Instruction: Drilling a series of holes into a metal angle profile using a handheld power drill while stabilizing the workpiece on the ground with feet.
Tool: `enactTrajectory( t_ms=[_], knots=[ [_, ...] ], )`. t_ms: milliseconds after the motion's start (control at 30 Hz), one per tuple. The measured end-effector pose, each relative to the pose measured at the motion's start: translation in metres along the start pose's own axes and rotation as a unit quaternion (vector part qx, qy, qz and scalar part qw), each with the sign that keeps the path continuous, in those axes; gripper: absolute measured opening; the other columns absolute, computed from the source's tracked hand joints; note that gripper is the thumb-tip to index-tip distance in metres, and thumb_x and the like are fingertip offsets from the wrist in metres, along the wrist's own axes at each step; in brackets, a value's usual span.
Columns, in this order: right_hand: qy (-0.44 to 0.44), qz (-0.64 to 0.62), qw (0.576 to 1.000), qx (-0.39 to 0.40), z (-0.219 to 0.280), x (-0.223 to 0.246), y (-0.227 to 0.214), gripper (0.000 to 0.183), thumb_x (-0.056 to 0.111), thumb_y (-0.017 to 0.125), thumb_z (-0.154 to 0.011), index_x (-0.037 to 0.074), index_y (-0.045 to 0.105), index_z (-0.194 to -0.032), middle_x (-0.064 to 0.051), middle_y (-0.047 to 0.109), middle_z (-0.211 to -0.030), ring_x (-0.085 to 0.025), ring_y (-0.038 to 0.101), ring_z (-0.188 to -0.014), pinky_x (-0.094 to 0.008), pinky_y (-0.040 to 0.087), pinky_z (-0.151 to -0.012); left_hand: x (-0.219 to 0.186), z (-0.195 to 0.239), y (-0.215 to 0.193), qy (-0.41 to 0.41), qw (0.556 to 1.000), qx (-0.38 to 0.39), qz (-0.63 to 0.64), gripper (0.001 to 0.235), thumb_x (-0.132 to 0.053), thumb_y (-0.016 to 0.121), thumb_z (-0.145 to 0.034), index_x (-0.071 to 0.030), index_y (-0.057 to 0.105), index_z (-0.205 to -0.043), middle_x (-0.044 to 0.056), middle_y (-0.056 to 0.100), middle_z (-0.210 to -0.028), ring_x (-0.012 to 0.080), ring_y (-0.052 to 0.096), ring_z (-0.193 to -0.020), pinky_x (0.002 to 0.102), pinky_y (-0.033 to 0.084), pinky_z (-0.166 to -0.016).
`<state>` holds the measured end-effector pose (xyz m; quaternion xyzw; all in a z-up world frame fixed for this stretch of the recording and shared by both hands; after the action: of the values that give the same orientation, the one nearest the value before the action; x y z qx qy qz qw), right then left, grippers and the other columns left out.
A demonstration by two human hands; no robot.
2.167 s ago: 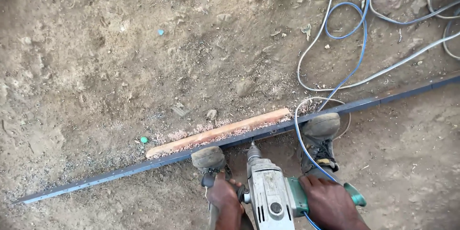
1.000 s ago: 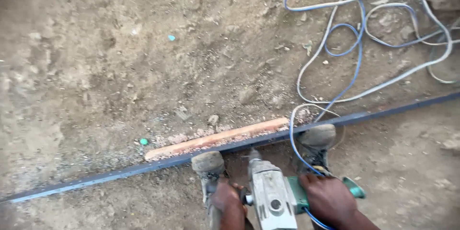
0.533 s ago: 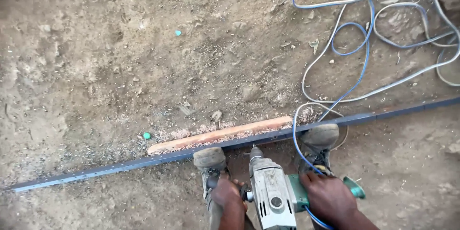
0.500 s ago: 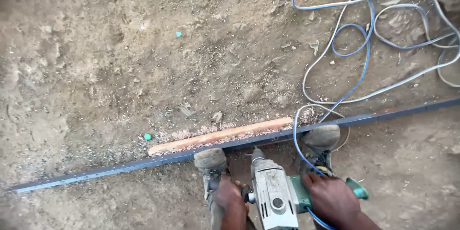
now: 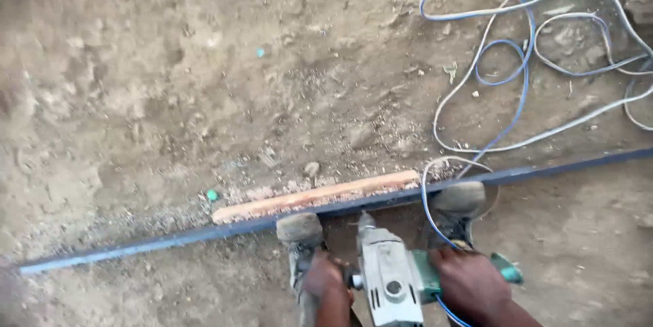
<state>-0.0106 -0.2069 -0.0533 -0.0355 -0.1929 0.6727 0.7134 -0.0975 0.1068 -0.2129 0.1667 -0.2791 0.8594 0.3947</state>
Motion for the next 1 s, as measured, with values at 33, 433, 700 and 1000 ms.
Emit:
enactTrajectory(
  t_ms=[33,433,700,1000],
  knots=[
    [0.007,0.005,1.0,-0.008,0.004,0.004,-0.01,0.024,0.021,0.053,-0.086,0.022,0.058,-0.109,-0.004,0.069,-0.106,-0.031,0.073,-0.086,-0.051,0.062,-0.067,0.001,0.026,-0.013,-0.096,0.932,-0.019,0.349,0.027,-0.026,0.055,-0.094,-0.015,0.076,-0.082,0.006,0.071,-0.073,0.0225,0.065,-0.063,0.037,0.051,-0.051],
    [-0.005,0.006,0.996,-0.09,0.019,0.006,-0.018,0.018,0.019,0.061,-0.078,0.021,0.06,-0.096,-0.006,0.071,-0.093,-0.035,0.073,-0.083,-0.053,0.059,-0.071,0.001,0.061,0.01,-0.136,0.656,0.016,0.742,0.01,0.001,0.065,-0.081,-0.002,0.059,-0.074,0.017,0.056,-0.059,0.0259,0.049,-0.041,0.045,0.046,-0.037],
    [0.081,-0.049,0.995,-0.044,0.053,0.042,-0.001,0.035,0.02,0.063,-0.072,0.024,0.06,-0.107,-0.005,0.073,-0.104,-0.037,0.074,-0.094,-0.056,0.06,-0.076,0.01,0.127,-0.099,0.003,0.688,0.029,0.725,0.013,-0.004,0.07,-0.084,0.0,0.066,-0.072,0.009,0.058,-0.058,0.0168,0.051,-0.043,0.033,0.049,-0.04],
    [-0.001,-0.027,0.997,-0.074,0.033,0.076,0.02,0.039,0.006,0.062,-0.069,0.019,0.057,-0.105,-0.006,0.068,-0.099,-0.04,0.072,-0.077,-0.057,0.057,-0.065,0.047,0.141,-0.136,-0.051,0.734,0.014,0.677,0.014,0.004,0.066,-0.09,-0.002,0.059,-0.079,0.009,0.057,-0.071,0.0219,0.056,-0.054,0.039,0.055,-0.049]
  ],
)
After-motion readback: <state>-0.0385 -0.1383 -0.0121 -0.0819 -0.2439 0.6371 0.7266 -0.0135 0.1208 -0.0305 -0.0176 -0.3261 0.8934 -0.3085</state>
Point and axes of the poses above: each hand's wrist, its own z-axis away from the middle knuckle, its own y-axis out of the palm, x = y × z, the point moved 6 cm from there along -z, towards the middle knuckle
